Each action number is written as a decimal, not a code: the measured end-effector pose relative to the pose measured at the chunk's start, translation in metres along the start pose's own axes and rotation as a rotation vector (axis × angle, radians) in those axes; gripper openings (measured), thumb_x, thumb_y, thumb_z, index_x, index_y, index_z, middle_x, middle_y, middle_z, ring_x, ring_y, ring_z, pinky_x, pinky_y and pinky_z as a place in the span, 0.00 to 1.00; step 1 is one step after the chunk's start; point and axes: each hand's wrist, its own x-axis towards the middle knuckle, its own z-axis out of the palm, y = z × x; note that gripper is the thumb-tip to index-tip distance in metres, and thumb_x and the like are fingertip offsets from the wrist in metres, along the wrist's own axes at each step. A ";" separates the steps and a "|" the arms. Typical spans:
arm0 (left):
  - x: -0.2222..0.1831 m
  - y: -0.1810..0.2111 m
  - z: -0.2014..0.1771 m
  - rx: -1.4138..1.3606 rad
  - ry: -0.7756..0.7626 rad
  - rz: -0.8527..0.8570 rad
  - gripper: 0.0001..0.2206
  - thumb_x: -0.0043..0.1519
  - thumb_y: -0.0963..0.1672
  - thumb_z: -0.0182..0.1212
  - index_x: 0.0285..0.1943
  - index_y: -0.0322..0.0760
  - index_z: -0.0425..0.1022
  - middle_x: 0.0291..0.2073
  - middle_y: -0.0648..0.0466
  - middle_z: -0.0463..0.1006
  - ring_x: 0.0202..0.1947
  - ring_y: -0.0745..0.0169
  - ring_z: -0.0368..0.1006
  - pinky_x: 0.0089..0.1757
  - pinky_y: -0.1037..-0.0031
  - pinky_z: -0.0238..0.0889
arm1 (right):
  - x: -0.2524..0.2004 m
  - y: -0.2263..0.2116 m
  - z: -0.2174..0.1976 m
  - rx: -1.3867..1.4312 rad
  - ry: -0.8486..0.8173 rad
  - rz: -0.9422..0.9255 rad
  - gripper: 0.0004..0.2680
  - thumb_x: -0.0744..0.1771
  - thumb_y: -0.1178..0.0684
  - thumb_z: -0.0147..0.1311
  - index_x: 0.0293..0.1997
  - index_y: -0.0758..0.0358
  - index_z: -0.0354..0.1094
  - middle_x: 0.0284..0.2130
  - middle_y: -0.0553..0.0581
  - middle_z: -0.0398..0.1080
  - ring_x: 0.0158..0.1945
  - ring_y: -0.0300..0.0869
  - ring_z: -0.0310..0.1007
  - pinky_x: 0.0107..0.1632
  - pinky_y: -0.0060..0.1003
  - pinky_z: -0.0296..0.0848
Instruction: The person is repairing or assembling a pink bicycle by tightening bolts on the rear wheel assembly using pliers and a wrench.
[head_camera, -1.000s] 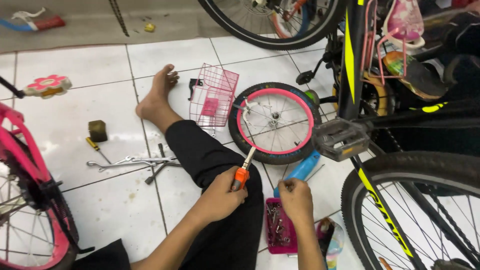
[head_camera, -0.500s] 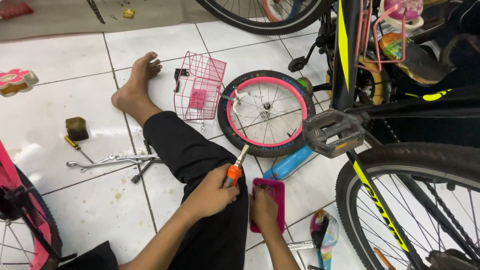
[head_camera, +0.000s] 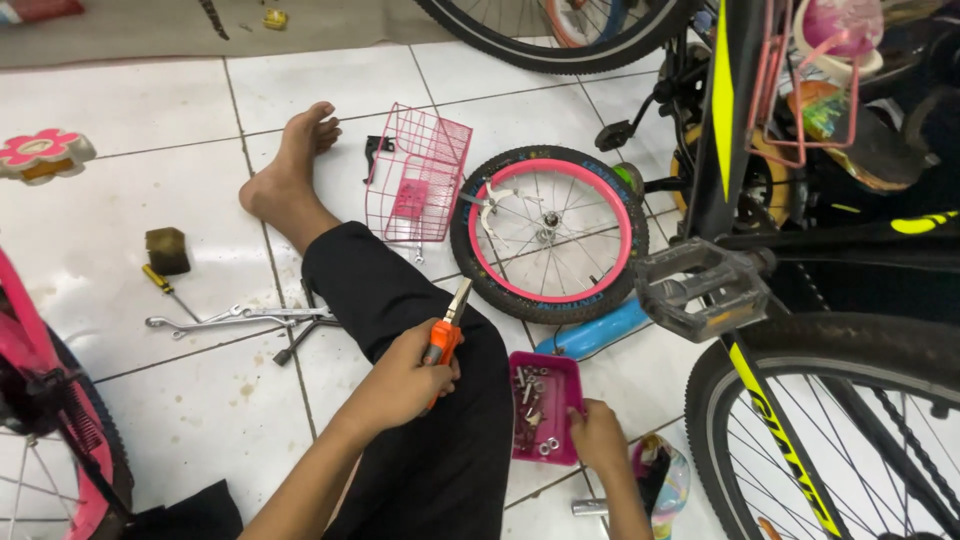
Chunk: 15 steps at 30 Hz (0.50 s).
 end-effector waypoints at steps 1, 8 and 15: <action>-0.001 -0.002 -0.004 -0.008 0.013 -0.006 0.19 0.51 0.38 0.53 0.53 0.31 0.74 0.30 0.48 0.80 0.30 0.59 0.78 0.35 0.72 0.72 | -0.004 -0.011 -0.015 -0.008 -0.010 -0.010 0.09 0.66 0.54 0.50 0.40 0.67 0.77 0.28 0.63 0.80 0.31 0.51 0.80 0.40 0.43 0.77; -0.015 -0.023 -0.047 -0.030 0.140 -0.003 0.18 0.51 0.38 0.52 0.51 0.34 0.73 0.34 0.49 0.82 0.36 0.59 0.78 0.38 0.71 0.71 | -0.001 -0.059 -0.087 0.012 0.099 -0.110 0.08 0.67 0.57 0.52 0.41 0.73 0.76 0.26 0.68 0.79 0.26 0.53 0.77 0.36 0.44 0.74; -0.043 -0.056 -0.099 -0.041 0.319 -0.034 0.26 0.50 0.38 0.49 0.61 0.37 0.70 0.46 0.49 0.82 0.40 0.58 0.77 0.43 0.71 0.70 | -0.040 -0.191 -0.119 0.123 0.147 -0.121 0.09 0.69 0.60 0.54 0.44 0.82 0.76 0.24 0.73 0.77 0.24 0.52 0.71 0.29 0.43 0.67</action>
